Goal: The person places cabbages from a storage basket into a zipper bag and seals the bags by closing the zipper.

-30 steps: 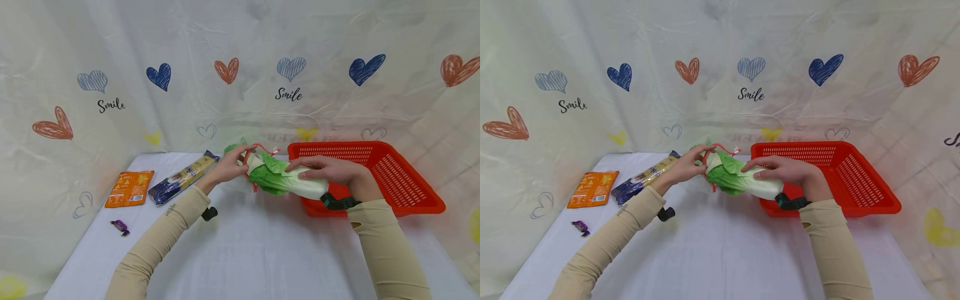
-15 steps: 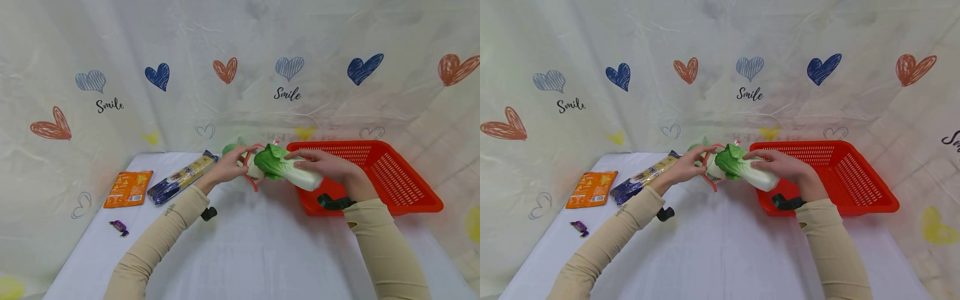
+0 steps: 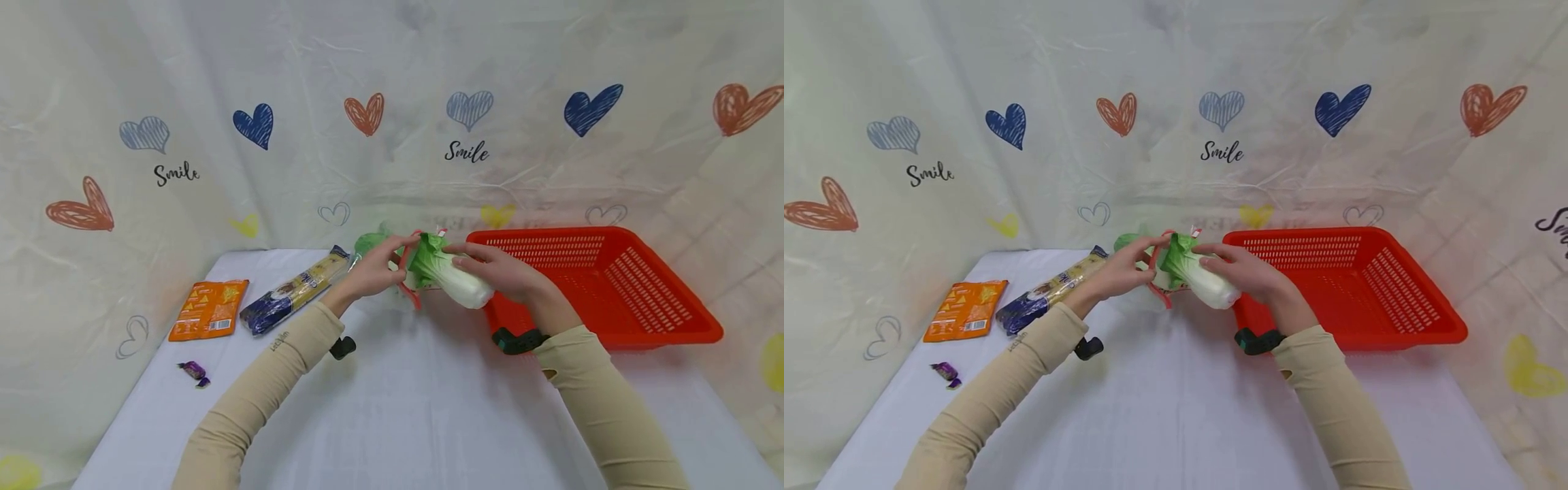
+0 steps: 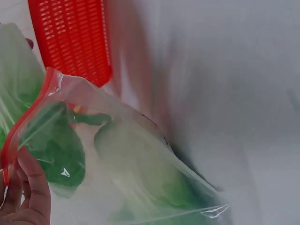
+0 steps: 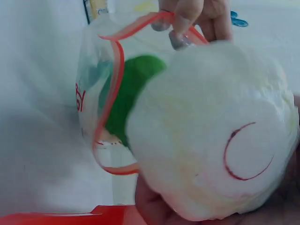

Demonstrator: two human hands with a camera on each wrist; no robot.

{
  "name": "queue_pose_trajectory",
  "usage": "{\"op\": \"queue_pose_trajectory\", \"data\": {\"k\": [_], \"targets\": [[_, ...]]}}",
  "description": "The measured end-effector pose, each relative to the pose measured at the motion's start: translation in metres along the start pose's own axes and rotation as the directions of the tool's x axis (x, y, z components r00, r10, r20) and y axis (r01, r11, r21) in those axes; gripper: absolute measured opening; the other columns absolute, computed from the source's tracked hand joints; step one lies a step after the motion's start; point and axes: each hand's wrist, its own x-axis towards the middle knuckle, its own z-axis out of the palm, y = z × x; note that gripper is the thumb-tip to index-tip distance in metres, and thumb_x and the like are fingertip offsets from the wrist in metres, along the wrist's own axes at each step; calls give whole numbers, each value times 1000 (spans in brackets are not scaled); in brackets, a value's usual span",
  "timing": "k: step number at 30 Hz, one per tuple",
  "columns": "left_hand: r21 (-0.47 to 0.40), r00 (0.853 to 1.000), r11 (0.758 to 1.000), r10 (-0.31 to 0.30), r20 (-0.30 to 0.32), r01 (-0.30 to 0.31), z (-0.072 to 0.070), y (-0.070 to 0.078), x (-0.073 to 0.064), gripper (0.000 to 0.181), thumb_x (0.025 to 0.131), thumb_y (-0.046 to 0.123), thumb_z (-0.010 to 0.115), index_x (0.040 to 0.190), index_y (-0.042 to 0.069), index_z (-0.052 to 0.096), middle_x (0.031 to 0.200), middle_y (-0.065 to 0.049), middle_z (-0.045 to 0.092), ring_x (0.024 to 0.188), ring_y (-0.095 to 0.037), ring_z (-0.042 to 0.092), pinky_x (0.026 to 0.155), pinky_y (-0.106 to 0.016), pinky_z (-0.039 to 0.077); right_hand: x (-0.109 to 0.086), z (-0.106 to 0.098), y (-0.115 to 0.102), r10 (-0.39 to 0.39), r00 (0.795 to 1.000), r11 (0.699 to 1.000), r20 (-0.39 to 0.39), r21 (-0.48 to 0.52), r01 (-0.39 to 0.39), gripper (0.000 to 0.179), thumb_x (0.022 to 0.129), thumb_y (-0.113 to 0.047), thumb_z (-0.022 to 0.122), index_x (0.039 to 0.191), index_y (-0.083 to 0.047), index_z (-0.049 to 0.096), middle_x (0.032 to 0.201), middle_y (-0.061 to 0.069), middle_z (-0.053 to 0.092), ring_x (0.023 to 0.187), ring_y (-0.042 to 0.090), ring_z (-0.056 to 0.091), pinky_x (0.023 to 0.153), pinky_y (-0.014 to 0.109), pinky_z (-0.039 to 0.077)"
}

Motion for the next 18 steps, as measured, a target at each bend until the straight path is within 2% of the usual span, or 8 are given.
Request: {"op": "queue_pose_trajectory", "data": {"k": [5, 7, 13, 18], "targets": [[-9, 1000, 1000, 3, -18, -3, -2, -1, 2, 64, 87, -3, 56, 147, 17, 45, 140, -3, 47, 96, -21, 56, 67, -31, 50, 2, 5, -2, 29, 996, 1000, 84, 8, -30, 43, 97, -31, 60, 140, -23, 55, 135, 14, 44, 94, 33, 58, 70, 37, 54], [-8, 1000, 1000, 13, -14, -13, -3, -1, 2, 63, 87, -3, 56, 146, 15, 45, 139, -3, 48, 95, -21, 56, 68, -31, 50, 3, 8, -3, 24, 997, 999, 78, -26, -22, 42, 97, -31, 61, 138, -24, 56, 134, 13, 46, 98, 33, 57, 72, 37, 54], [-12, 1000, 1000, 15, -6, -15, -2, -1, 1, 63, 87, -3, 57, 146, 15, 45, 139, 0, 47, 97, -22, 57, 72, -31, 51, 12, 22, -11, -1, 1000, 986, -16, -168, -2, 50, 90, -36, 70, 137, -24, 57, 134, 11, 50, 110, 31, 51, 77, 38, 52], [-7, 1000, 1000, 11, -11, -11, -5, -2, 0, 62, 87, -3, 57, 146, 16, 46, 139, 0, 49, 98, -20, 57, 71, -31, 50, 14, 23, -11, 39, 998, 990, 53, -138, -31, 52, 86, -35, 74, 135, -26, 58, 133, 11, 50, 104, 32, 55, 75, 38, 53]]}}
